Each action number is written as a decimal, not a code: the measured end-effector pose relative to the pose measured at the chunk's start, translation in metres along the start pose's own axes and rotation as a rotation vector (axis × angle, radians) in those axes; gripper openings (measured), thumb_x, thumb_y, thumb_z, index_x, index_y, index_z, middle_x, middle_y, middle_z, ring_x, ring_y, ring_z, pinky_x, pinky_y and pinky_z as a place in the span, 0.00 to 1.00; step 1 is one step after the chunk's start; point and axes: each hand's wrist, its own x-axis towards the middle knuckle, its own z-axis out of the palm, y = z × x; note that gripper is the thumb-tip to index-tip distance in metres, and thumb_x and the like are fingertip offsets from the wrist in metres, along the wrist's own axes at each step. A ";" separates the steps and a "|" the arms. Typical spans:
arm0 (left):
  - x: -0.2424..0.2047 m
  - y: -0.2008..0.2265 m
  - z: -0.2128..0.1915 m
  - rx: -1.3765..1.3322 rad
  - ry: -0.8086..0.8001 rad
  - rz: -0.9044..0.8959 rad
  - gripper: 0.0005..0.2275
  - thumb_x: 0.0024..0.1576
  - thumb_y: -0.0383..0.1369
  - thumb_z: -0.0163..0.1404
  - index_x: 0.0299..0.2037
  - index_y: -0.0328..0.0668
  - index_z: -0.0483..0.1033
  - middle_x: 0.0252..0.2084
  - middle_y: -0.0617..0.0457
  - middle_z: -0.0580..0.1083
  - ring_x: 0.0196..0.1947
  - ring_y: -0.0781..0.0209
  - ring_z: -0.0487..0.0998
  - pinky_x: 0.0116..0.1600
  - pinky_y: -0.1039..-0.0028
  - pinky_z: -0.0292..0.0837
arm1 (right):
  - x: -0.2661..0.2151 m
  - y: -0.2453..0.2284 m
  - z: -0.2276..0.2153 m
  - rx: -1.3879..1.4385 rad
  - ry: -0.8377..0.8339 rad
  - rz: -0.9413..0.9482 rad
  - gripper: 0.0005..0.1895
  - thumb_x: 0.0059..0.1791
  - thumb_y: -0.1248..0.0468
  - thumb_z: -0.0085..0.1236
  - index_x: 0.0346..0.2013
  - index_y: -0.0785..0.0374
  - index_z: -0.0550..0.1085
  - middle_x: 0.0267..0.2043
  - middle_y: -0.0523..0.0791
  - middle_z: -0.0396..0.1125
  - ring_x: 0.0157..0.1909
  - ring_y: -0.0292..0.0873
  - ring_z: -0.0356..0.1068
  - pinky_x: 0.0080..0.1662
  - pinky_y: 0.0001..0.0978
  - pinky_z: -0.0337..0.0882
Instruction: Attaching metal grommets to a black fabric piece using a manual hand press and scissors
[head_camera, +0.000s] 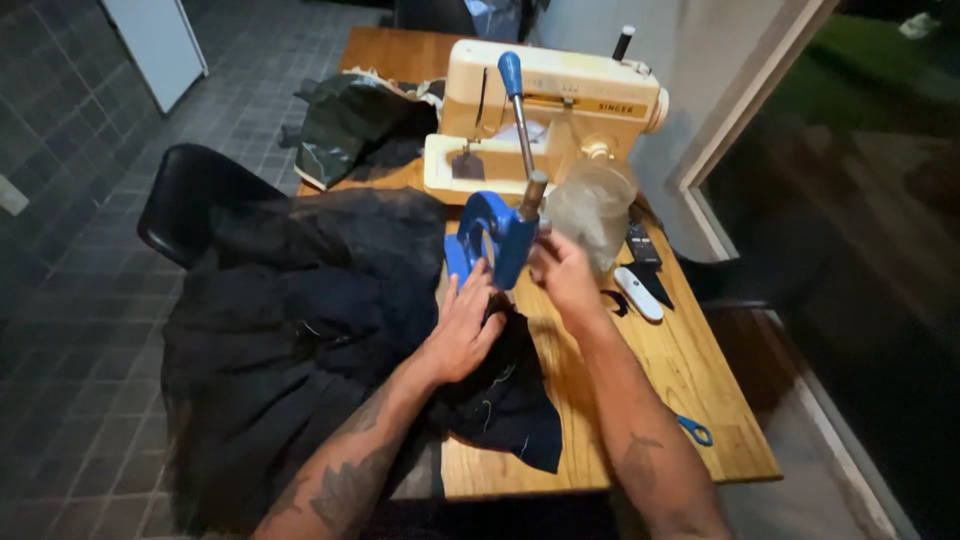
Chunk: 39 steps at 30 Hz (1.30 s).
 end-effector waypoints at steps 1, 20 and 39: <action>0.000 -0.002 0.002 -0.006 -0.006 -0.006 0.15 0.66 0.40 0.43 0.55 0.35 0.65 0.72 0.31 0.59 0.78 0.39 0.48 0.76 0.39 0.33 | -0.013 -0.007 0.000 -0.002 0.004 0.010 0.09 0.54 0.72 0.54 0.46 0.61 0.79 0.20 0.41 0.62 0.19 0.32 0.61 0.25 0.18 0.63; 0.007 0.023 -0.038 -0.162 0.061 -0.769 0.24 0.34 0.50 0.71 0.41 0.60 0.80 0.36 0.54 0.81 0.41 0.51 0.83 0.43 0.66 0.74 | -0.058 -0.008 0.007 0.154 -0.062 0.187 0.09 0.45 0.65 0.73 0.32 0.59 0.78 0.25 0.36 0.67 0.26 0.27 0.67 0.29 0.16 0.71; -0.053 0.074 -0.048 -0.290 0.092 -0.131 0.14 0.47 0.27 0.67 0.42 0.48 0.82 0.34 0.51 0.82 0.36 0.51 0.84 0.42 0.67 0.77 | -0.173 -0.043 0.011 -0.116 -0.010 -0.573 0.10 0.44 0.77 0.68 0.35 0.65 0.76 0.36 0.52 0.76 0.39 0.52 0.77 0.44 0.41 0.76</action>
